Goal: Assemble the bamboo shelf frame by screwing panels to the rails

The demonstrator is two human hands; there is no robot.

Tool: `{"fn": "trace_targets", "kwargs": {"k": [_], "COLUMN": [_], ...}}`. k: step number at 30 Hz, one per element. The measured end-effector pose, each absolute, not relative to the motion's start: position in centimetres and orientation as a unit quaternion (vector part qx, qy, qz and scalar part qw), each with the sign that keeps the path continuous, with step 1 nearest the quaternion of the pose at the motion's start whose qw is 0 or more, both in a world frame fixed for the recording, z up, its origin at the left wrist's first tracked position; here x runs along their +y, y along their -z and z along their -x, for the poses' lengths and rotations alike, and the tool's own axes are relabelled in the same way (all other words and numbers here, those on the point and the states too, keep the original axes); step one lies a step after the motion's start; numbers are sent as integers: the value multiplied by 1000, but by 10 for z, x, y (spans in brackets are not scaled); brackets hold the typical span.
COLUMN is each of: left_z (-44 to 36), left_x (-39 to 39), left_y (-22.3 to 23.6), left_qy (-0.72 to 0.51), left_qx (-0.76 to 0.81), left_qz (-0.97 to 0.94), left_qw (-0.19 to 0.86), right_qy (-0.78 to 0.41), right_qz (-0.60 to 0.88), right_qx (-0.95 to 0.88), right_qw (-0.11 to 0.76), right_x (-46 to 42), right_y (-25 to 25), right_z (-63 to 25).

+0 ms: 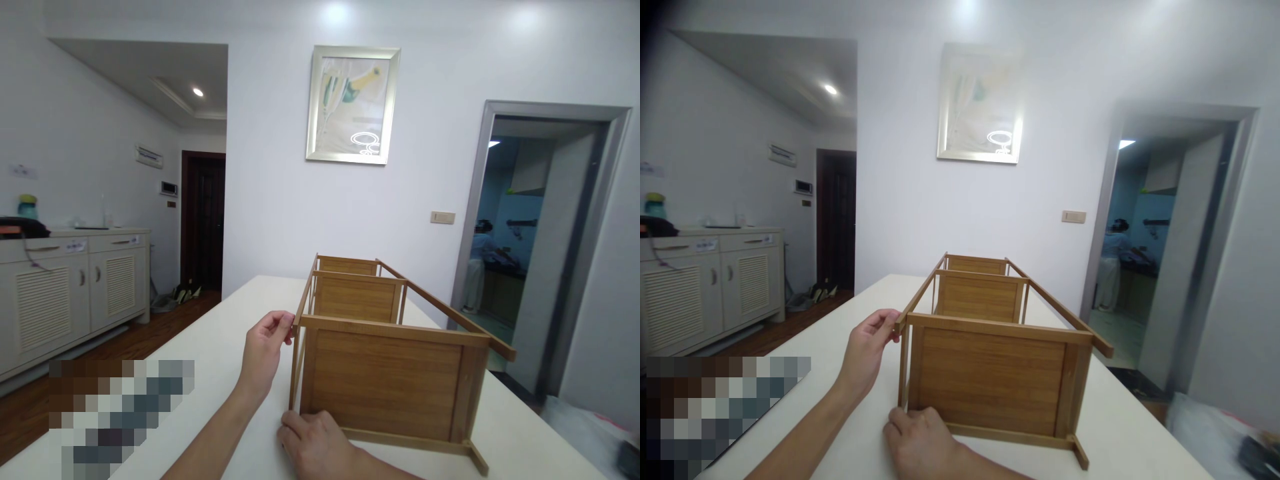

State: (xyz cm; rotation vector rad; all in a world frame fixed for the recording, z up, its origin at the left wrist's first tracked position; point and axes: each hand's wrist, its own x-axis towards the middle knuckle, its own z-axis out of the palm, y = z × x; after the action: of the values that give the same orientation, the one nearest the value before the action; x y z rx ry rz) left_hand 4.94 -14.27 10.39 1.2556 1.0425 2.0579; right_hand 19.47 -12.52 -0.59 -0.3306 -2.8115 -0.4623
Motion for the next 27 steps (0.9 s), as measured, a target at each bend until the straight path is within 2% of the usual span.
{"fn": "trace_targets", "kwargs": {"k": [27], "left_z": [-49], "left_x": [-145], "left_y": [-107], "left_qy": [-766], "left_qx": [374], "left_qz": [-468], "left_qw": [235], "right_qy": [172], "right_qz": [118], "right_qx": [-968], "right_qw": [141], "right_x": [-122], "right_y": [12], "right_z": [-193]}}
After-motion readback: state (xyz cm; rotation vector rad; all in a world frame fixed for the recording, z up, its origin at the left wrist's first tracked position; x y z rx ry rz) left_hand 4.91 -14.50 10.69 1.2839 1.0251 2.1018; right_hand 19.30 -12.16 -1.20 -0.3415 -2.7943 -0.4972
